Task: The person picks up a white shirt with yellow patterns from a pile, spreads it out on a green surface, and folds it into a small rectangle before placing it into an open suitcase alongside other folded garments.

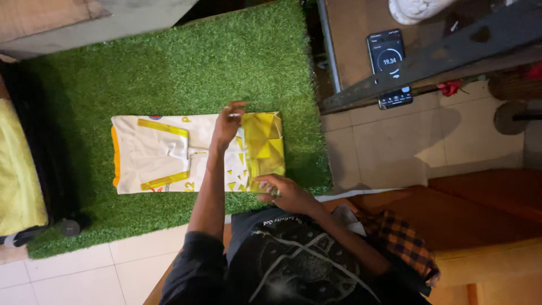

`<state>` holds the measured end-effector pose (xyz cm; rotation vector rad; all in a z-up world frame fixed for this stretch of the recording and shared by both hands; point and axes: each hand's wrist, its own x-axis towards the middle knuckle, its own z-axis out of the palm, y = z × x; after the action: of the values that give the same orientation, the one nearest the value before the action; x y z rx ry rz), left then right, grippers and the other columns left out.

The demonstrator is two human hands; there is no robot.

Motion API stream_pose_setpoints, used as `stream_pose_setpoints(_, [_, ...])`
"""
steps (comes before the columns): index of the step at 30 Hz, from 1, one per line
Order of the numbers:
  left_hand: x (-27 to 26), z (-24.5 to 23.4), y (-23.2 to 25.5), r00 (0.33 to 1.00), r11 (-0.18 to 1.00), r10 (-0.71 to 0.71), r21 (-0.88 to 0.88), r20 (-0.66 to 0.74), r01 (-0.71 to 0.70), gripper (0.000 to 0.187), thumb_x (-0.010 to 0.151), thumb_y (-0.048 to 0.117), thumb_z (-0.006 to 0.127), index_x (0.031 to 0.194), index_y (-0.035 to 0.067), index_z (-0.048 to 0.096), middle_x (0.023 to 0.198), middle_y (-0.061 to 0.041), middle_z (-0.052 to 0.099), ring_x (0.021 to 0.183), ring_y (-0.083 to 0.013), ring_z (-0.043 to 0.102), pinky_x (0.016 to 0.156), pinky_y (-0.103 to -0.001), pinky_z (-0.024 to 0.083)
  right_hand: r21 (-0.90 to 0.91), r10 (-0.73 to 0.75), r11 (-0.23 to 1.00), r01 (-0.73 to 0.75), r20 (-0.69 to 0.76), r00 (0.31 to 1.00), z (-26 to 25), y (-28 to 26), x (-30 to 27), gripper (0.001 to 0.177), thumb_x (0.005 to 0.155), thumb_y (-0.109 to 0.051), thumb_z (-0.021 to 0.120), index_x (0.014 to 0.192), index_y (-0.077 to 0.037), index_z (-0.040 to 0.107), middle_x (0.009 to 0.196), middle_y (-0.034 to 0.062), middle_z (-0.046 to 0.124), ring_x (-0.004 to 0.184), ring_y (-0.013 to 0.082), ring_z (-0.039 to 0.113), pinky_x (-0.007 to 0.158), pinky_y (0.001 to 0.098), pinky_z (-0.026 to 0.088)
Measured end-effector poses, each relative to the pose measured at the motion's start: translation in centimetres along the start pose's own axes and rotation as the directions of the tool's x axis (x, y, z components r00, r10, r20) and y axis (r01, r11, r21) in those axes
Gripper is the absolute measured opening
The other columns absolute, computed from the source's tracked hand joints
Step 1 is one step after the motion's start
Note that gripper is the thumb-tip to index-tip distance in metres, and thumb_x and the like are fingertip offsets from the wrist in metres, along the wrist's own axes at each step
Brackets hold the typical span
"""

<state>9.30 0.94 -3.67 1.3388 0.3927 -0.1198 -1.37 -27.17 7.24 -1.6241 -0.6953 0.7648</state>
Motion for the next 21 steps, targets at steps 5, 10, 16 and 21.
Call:
stream_pose_setpoints(5, [-2.5, -0.2, -1.3, 0.956, 0.835, 0.132, 0.549, -0.261, 0.034, 0.028, 0.094, 0.012, 0.063, 0.121, 0.003, 0.066, 0.095, -0.009, 0.072, 0.077, -0.0144, 0.063, 0.065, -0.03, 0.05, -0.129, 0.301, 0.936, -0.329, -0.194, 0.934, 0.4, 5.1, 0.3, 0.031, 0.097, -0.029, 0.07, 0.12, -0.01, 0.065, 0.103, 0.0089, 0.071, 0.085, 0.0198, 0.072, 0.077, 0.0351, 0.06])
stream_pose_setpoints(10, [-3.6, 3.3, -0.3, 0.917, 0.599, 0.365, 0.794, -0.163, -0.098, 0.035, 0.088, 0.021, 0.08, 0.114, 0.002, 0.067, 0.095, -0.018, 0.069, 0.082, -0.0343, 0.065, 0.071, -0.043, 0.052, -0.297, 0.16, 0.918, -0.264, -0.33, 0.93, 0.7, 7.0, -0.7, 0.037, 0.088, -0.026, 0.079, 0.116, -0.009, 0.06, 0.099, 0.0124, 0.066, 0.082, 0.0269, 0.069, 0.068, 0.0405, 0.054])
stream_pose_setpoints(16, [-2.9, 4.8, 1.0, 0.936, 0.611, 0.317, 0.788, -0.152, -0.079, 0.022, 0.091, 0.017, 0.073, 0.111, 0.008, 0.069, 0.106, -0.018, 0.068, 0.091, -0.0364, 0.069, 0.077, -0.046, 0.055, -0.402, 0.32, 0.831, -0.385, -0.222, 0.921, 0.7, 5.8, -0.8, 0.043, 0.087, -0.027, 0.081, 0.123, -0.016, 0.058, 0.093, 0.0111, 0.064, 0.08, 0.0286, 0.067, 0.067, 0.043, 0.052])
stream_pose_setpoints(21, [-3.9, 6.4, 3.3, 0.951, 0.543, 0.256, 0.839, -0.173, 0.007, 0.022, 0.101, 0.015, 0.065, 0.123, 0.01, 0.067, 0.122, -0.019, 0.063, 0.105, -0.0404, 0.065, 0.085, -0.05, 0.053, -0.365, 0.4, 0.833, -0.415, -0.119, 0.909, 0.4, 5.6, -0.8, 0.045, 0.09, -0.025, 0.076, 0.129, -0.015, 0.056, 0.095, 0.0084, 0.06, 0.078, 0.023, 0.064, 0.061, 0.0363, 0.053])
